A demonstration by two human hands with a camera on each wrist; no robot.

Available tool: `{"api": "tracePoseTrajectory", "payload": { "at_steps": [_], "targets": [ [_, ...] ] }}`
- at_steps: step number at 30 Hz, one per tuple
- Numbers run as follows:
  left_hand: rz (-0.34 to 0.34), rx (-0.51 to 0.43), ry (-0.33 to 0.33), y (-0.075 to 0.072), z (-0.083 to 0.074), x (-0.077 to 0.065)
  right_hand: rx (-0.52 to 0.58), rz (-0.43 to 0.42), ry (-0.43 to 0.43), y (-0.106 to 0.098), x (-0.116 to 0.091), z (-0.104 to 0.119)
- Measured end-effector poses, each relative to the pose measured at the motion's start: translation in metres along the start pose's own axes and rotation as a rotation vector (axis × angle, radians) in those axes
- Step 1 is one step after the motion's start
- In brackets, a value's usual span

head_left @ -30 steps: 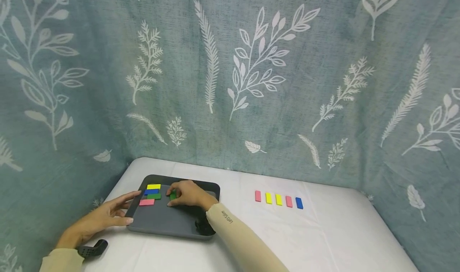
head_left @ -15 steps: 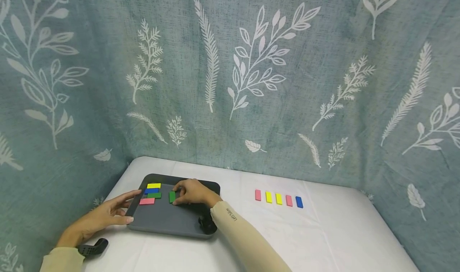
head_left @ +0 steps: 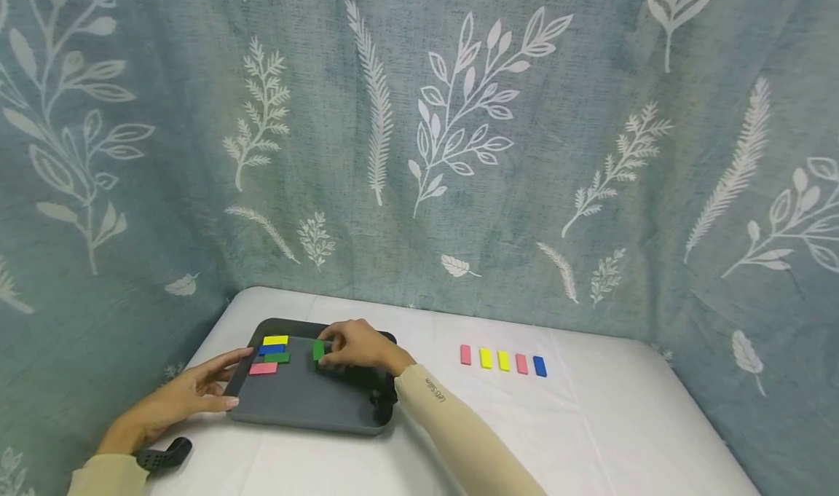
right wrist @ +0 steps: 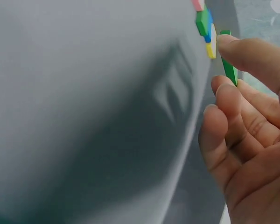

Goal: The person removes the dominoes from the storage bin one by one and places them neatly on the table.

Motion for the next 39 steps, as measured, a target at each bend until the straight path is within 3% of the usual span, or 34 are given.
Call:
{"api": "tracePoseTrajectory", "payload": {
  "at_steps": [11,19,25,39],
  "targets": [
    [-0.001,0.007,-0.037,0.002,0.001,-0.001,-0.042,-0.066,-0.023,-0.034,-0.034,-0.013],
    [0.015,0.012,-0.006,0.003,0.000,0.000,-0.068,-0.118,-0.032,-0.059,-0.061,-0.029],
    [0.005,-0.011,-0.046,0.005,0.001,-0.002,-0.092,-0.158,-0.025,-0.075,-0.088,-0.039],
    [0.055,-0.056,-0.001,0.008,-0.001,-0.004,-0.048,-0.259,0.040,-0.111,-0.157,-0.078]
  ]
}}
Point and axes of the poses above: each hand's wrist, its own x-axis towards the middle knuckle, its own y-axis out of the palm, z = x × y, the point moved 8 cm from there along x, towards the middle knuckle, and after that the axes turned 1 degree about x, right-handed, at the moved point
